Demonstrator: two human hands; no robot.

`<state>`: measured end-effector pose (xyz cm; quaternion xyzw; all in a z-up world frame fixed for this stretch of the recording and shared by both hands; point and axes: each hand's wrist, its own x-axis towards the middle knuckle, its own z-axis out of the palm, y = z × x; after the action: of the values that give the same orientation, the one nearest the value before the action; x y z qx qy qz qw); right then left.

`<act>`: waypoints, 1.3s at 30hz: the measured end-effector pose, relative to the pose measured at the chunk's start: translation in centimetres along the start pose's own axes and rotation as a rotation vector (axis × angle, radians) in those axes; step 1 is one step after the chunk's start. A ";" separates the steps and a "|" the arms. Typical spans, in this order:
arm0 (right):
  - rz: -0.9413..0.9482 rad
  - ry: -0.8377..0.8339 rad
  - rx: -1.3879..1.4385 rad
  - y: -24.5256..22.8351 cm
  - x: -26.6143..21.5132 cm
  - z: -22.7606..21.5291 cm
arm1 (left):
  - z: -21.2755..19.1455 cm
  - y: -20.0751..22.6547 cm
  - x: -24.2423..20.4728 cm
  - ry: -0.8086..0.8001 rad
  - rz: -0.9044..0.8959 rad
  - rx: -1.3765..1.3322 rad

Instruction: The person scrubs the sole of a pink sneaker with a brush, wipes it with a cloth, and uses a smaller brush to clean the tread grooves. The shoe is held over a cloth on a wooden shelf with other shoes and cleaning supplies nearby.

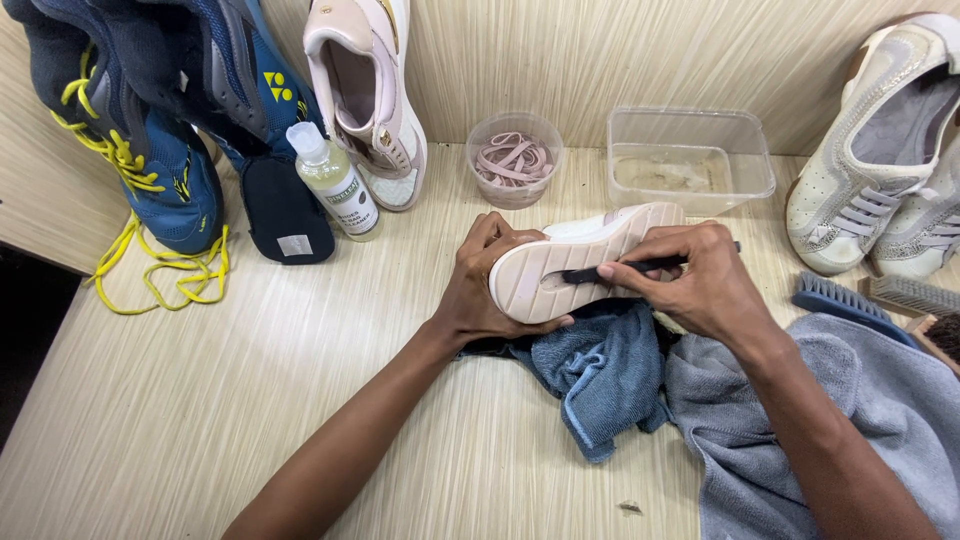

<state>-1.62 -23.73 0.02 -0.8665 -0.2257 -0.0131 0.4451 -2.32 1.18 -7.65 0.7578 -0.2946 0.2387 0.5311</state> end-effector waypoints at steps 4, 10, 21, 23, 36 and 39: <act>-0.066 0.020 -0.066 -0.1 0.1 0.4 | 0.2 0.1 0.4 0.013 0.017 0.001; -0.094 -0.009 0.034 -1.1 0.2 0.5 | 0.0 -0.1 0.1 -0.019 0.012 0.009; 0.185 -0.019 -0.350 -1.8 -0.4 -1.4 | -0.1 -0.9 -0.1 -0.090 0.112 0.121; 0.249 -0.023 -0.358 -2.3 -0.1 -2.3 | -0.2 -0.7 0.0 -0.085 0.130 0.118; 0.299 -0.664 -0.024 -4.8 -2.9 1.2 | -0.1 -0.4 0.2 -0.047 0.145 0.106; 0.389 -0.699 -0.008 -6.8 -3.9 3.3 | -0.1 -0.8 0.1 -0.061 0.145 0.130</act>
<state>-8.40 -19.26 2.35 -0.8470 -0.1952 0.3660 0.3325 -1.69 1.48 -8.15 0.7742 -0.3485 0.2722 0.4529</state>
